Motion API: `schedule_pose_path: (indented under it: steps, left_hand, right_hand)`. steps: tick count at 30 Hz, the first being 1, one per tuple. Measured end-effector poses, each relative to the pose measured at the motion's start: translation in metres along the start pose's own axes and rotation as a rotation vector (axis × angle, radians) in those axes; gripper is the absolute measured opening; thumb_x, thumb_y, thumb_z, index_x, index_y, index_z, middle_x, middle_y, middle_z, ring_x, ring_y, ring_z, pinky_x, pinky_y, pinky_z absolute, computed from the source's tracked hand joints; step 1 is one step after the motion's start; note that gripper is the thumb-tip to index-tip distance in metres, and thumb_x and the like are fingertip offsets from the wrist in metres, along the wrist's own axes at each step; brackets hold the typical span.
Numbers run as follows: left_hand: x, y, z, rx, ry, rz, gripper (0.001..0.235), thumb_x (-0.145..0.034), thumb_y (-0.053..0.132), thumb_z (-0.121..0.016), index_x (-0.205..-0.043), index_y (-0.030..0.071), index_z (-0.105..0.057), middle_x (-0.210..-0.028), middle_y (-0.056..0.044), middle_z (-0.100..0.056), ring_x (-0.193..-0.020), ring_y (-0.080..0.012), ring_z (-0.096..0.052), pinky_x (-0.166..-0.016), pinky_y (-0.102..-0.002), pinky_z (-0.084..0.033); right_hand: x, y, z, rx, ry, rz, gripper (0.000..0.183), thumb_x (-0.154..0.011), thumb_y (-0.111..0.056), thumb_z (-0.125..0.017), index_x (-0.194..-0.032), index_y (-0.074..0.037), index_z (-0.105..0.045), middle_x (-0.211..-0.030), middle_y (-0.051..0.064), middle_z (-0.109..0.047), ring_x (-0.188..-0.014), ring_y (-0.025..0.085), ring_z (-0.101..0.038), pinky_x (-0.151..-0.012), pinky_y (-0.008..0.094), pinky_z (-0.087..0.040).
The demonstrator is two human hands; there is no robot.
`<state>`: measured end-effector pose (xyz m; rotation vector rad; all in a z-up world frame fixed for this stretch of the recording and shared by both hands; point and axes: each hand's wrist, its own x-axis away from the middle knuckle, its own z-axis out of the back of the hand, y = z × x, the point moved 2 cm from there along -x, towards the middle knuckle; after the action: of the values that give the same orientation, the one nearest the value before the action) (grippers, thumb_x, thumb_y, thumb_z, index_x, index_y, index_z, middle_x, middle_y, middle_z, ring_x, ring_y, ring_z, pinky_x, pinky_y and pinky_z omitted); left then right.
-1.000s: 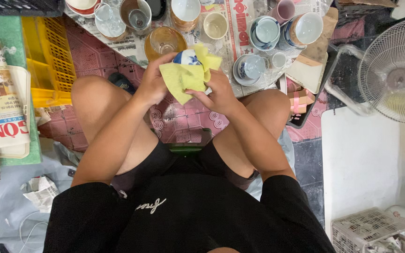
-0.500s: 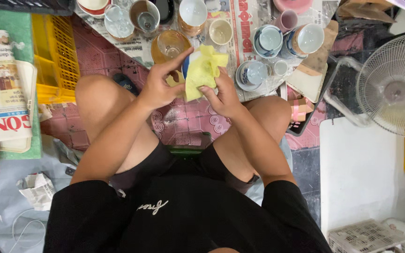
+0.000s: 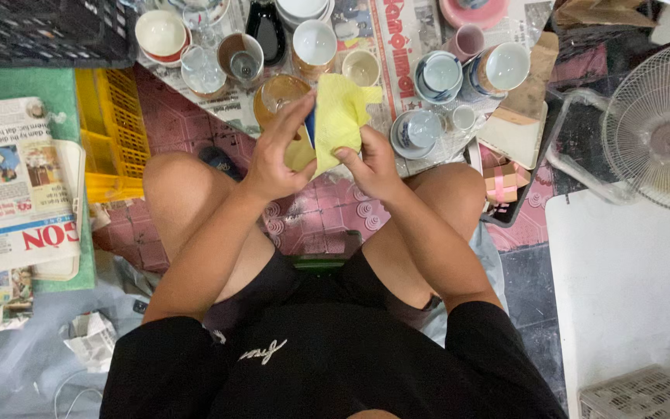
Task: The person wipes various ceramic and glass items, including cups, bowls, and a small pitcher, using a yellow cloth. They handle each item individually, wiping the exterior and interior surfaces before placing them back on the table.
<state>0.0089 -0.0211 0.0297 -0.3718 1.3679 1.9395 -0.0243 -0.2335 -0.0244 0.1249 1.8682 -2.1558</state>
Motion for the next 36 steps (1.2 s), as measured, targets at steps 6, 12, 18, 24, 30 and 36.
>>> schedule_pose_path:
  steps: [6,12,18,24,30,36]
  left_hand:
    - [0.02,-0.044,-0.021,0.427,-0.01,0.385,0.058,-0.1,0.031,-0.057,-0.149,-0.001,-0.051,-0.14,-0.013,-0.066,-0.11,-0.0161,-0.065,-0.09,-0.029,-0.054]
    - [0.05,-0.087,-0.042,0.879,-0.069,0.542,0.056,-0.102,0.035,-0.066,-0.14,-0.006,-0.058,-0.122,-0.01,-0.072,-0.107,-0.0145,-0.068,-0.093,-0.03,-0.055]
    - [0.043,-0.071,-0.038,0.885,-0.068,0.538,0.056,-0.1,0.018,-0.072,-0.147,-0.005,-0.053,-0.134,-0.009,-0.067,-0.12,-0.0139,-0.065,-0.107,-0.031,-0.052]
    - [0.014,-0.028,-0.014,0.623,-0.105,0.419,0.068,-0.095,0.016,-0.078,-0.153,-0.002,-0.048,-0.138,-0.01,-0.066,-0.124,-0.0134,-0.062,-0.11,-0.03,-0.049]
    - [0.001,-0.001,0.0,0.123,0.009,0.099,0.073,-0.085,0.01,-0.086,-0.149,-0.002,-0.051,-0.138,-0.021,-0.065,-0.128,-0.0295,-0.065,-0.11,-0.037,-0.049]
    - [0.005,-0.002,0.001,-0.069,0.024,-0.073,0.058,-0.075,0.009,-0.088,-0.13,0.003,-0.068,-0.137,-0.024,-0.065,-0.114,-0.0355,-0.063,-0.095,-0.037,-0.053]
  right_hand:
    - [-0.004,-0.013,0.004,0.338,0.008,0.222,0.022,-0.096,-0.015,-0.075,-0.112,-0.003,-0.068,-0.111,0.015,-0.069,-0.102,0.032,-0.068,-0.09,0.039,-0.053]
    - [-0.011,-0.032,-0.003,0.476,-0.121,0.431,0.032,-0.091,-0.018,-0.078,-0.117,-0.004,-0.069,-0.121,0.017,-0.068,-0.118,0.041,-0.063,-0.111,0.053,-0.043]
    - [-0.014,-0.03,-0.003,0.478,-0.13,0.459,0.033,-0.091,-0.018,-0.079,-0.119,-0.004,-0.069,-0.125,0.017,-0.066,-0.123,0.043,-0.06,-0.116,0.056,-0.04]
    - [-0.01,-0.023,-0.002,0.431,-0.108,0.38,0.028,-0.094,-0.016,-0.077,-0.118,-0.006,-0.069,-0.124,0.017,-0.066,-0.119,0.041,-0.061,-0.105,0.05,-0.047]
    - [-0.003,-0.016,0.002,0.339,-0.127,0.3,0.023,-0.097,-0.015,-0.074,-0.116,-0.003,-0.068,-0.114,0.014,-0.07,-0.108,0.037,-0.068,-0.096,0.044,-0.052]
    - [0.016,0.002,-0.002,0.201,-0.062,0.068,0.025,-0.101,-0.026,-0.067,-0.111,-0.003,-0.068,-0.105,0.014,-0.072,-0.096,0.03,-0.072,-0.087,0.039,-0.054]
